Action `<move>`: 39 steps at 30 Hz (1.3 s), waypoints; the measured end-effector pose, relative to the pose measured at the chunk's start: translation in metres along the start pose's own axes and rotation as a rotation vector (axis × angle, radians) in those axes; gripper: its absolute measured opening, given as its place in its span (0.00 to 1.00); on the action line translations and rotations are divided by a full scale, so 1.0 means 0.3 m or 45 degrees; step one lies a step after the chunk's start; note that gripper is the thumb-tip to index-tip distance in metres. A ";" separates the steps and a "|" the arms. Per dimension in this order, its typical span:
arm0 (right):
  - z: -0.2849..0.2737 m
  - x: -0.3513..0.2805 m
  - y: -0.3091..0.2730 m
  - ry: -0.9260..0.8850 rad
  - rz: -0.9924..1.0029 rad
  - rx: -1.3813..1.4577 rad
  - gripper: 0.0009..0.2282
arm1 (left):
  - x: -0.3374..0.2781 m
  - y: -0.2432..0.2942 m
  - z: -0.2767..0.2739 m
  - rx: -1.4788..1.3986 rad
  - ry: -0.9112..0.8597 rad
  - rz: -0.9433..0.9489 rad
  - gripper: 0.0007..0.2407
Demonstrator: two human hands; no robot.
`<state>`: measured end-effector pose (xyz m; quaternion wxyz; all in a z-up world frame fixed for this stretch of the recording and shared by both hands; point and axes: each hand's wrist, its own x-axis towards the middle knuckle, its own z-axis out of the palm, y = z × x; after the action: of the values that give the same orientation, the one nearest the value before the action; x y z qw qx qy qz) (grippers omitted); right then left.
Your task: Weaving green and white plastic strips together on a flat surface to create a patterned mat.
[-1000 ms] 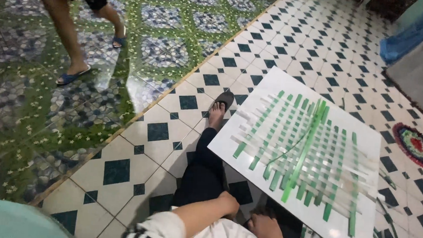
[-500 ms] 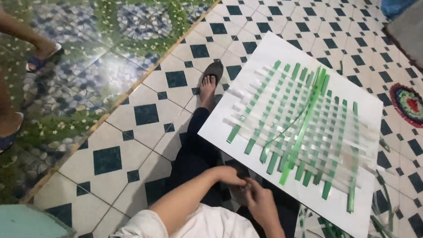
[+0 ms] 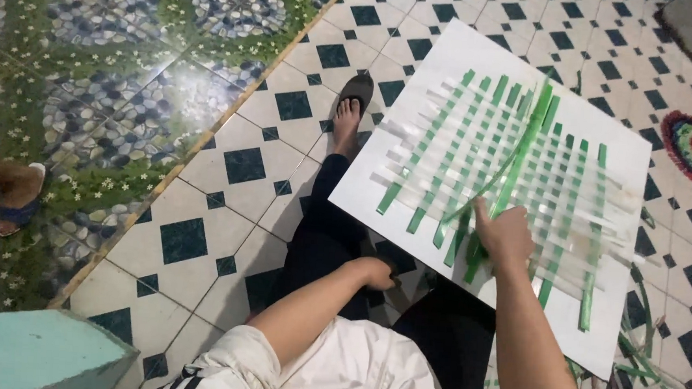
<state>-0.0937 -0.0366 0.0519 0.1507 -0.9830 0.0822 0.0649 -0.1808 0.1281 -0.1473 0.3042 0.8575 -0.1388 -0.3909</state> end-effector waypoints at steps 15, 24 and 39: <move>0.086 0.127 0.154 0.092 -0.248 0.284 0.16 | 0.073 -0.039 0.043 0.050 -0.076 -0.001 0.26; 0.034 0.070 0.105 0.265 -0.138 0.278 0.09 | 0.067 -0.031 0.037 0.064 -0.109 0.034 0.27; 0.195 0.140 0.038 0.091 -0.096 0.272 0.25 | 0.074 -0.045 0.053 0.062 -0.116 -0.012 0.27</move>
<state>-0.0606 -0.0354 -0.0130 0.2539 -0.9654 0.0568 0.0150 -0.1782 0.1216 -0.1770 0.2747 0.8466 -0.1579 -0.4276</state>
